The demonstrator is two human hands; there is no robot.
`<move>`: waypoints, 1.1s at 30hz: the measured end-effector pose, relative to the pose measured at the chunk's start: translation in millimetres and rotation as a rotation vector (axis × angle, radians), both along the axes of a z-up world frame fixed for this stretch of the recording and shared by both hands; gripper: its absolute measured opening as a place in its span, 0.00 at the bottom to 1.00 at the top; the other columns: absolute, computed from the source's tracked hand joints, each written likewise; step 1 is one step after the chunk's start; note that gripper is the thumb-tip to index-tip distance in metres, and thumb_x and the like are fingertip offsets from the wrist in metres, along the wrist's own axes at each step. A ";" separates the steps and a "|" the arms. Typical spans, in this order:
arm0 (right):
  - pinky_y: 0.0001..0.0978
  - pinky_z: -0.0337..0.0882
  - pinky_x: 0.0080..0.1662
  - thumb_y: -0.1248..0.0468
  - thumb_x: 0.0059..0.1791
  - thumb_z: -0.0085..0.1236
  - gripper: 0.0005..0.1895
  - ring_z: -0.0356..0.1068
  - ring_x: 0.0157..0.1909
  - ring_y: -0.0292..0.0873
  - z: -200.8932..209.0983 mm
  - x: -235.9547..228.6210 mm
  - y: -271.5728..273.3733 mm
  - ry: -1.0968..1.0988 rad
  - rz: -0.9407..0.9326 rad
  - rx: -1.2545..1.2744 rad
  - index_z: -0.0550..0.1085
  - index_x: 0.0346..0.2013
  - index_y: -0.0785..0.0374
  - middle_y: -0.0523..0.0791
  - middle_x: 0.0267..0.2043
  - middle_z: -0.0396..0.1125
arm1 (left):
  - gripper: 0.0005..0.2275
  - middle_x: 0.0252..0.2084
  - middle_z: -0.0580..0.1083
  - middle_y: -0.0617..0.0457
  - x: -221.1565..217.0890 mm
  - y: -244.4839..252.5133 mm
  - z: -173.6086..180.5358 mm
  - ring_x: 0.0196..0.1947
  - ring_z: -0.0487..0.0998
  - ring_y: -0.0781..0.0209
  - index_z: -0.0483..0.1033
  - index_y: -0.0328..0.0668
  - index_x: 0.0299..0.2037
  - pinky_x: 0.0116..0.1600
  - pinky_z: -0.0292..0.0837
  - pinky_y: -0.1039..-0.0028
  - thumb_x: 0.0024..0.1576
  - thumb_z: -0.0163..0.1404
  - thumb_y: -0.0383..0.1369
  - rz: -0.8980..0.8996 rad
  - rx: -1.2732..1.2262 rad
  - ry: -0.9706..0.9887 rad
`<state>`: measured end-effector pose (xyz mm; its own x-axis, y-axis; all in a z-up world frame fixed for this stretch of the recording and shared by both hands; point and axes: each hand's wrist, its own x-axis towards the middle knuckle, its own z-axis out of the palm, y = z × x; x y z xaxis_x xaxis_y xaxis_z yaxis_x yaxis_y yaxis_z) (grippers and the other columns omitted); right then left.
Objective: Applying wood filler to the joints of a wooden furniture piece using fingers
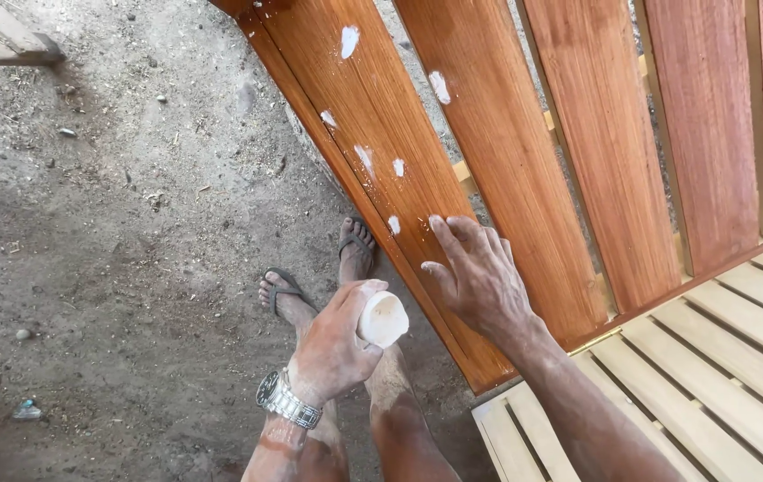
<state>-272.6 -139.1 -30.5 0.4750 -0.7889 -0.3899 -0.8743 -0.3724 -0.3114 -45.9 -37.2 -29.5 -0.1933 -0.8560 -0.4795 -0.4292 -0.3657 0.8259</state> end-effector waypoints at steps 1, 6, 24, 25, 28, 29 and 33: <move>0.45 0.69 0.50 0.49 0.53 0.52 0.31 0.64 0.55 0.49 -1.2 2.1 -4.4 0.000 0.003 -0.002 0.64 0.68 0.58 0.50 0.61 0.59 | 0.31 0.60 0.71 0.48 0.1 0.3 -0.9 0.50 0.80 0.54 0.68 0.43 0.60 0.49 0.81 0.68 0.42 0.58 0.30 0.003 -0.002 0.000; 0.46 0.68 0.48 0.53 0.51 0.55 0.29 0.62 0.52 0.50 2.7 9.5 -9.5 0.071 0.013 0.077 0.67 0.65 0.58 0.49 0.59 0.57 | 0.29 0.58 0.71 0.44 -1.9 12.3 -2.3 0.54 0.78 0.50 0.69 0.39 0.59 0.55 0.78 0.66 0.42 0.59 0.31 0.075 -0.043 0.071; 0.45 0.68 0.59 0.65 0.51 0.46 0.24 0.63 0.60 0.49 26.6 -16.3 85.2 0.050 -0.004 0.277 0.68 0.63 0.58 0.47 0.63 0.62 | 0.32 0.59 0.72 0.48 2.4 63.2 3.4 0.56 0.76 0.52 0.69 0.44 0.60 0.59 0.74 0.67 0.39 0.56 0.27 0.125 0.010 0.040; 0.45 0.68 0.59 0.65 0.51 0.46 0.24 0.63 0.60 0.49 24.9 -13.7 89.4 0.058 -0.018 0.274 0.68 0.63 0.58 0.47 0.63 0.62 | 0.32 0.59 0.72 0.48 4.1 64.8 4.0 0.56 0.76 0.52 0.69 0.44 0.60 0.59 0.74 0.67 0.39 0.56 0.27 0.113 0.008 0.049; 0.43 0.67 0.52 0.65 0.50 0.52 0.28 0.61 0.54 0.49 15.0 -10.1 101.4 -0.019 0.030 0.092 0.65 0.67 0.58 0.44 0.57 0.61 | 0.30 0.57 0.73 0.46 4.1 85.5 12.4 0.54 0.78 0.52 0.70 0.40 0.58 0.58 0.75 0.68 0.39 0.57 0.24 0.153 -0.083 0.064; 0.44 0.67 0.52 0.67 0.49 0.51 0.28 0.60 0.54 0.50 9.0 -9.8 103.3 0.031 0.059 0.063 0.66 0.66 0.57 0.44 0.58 0.59 | 0.29 0.57 0.73 0.47 4.7 92.5 14.0 0.54 0.78 0.52 0.71 0.41 0.57 0.57 0.75 0.68 0.39 0.57 0.25 0.164 -0.074 0.057; 0.46 0.69 0.54 0.69 0.49 0.46 0.23 0.61 0.55 0.51 8.1 -12.3 109.9 0.080 0.095 0.032 0.70 0.61 0.58 0.48 0.59 0.59 | 0.29 0.57 0.73 0.48 6.0 119.8 16.8 0.53 0.78 0.53 0.72 0.42 0.57 0.56 0.76 0.69 0.39 0.56 0.25 0.147 -0.052 0.067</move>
<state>-284.9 -29.2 -22.5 0.5134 -0.7281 -0.4542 -0.8580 -0.4461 -0.2548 -39.9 82.5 -12.7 -0.0947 -0.9008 -0.4238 -0.3175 -0.3762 0.8705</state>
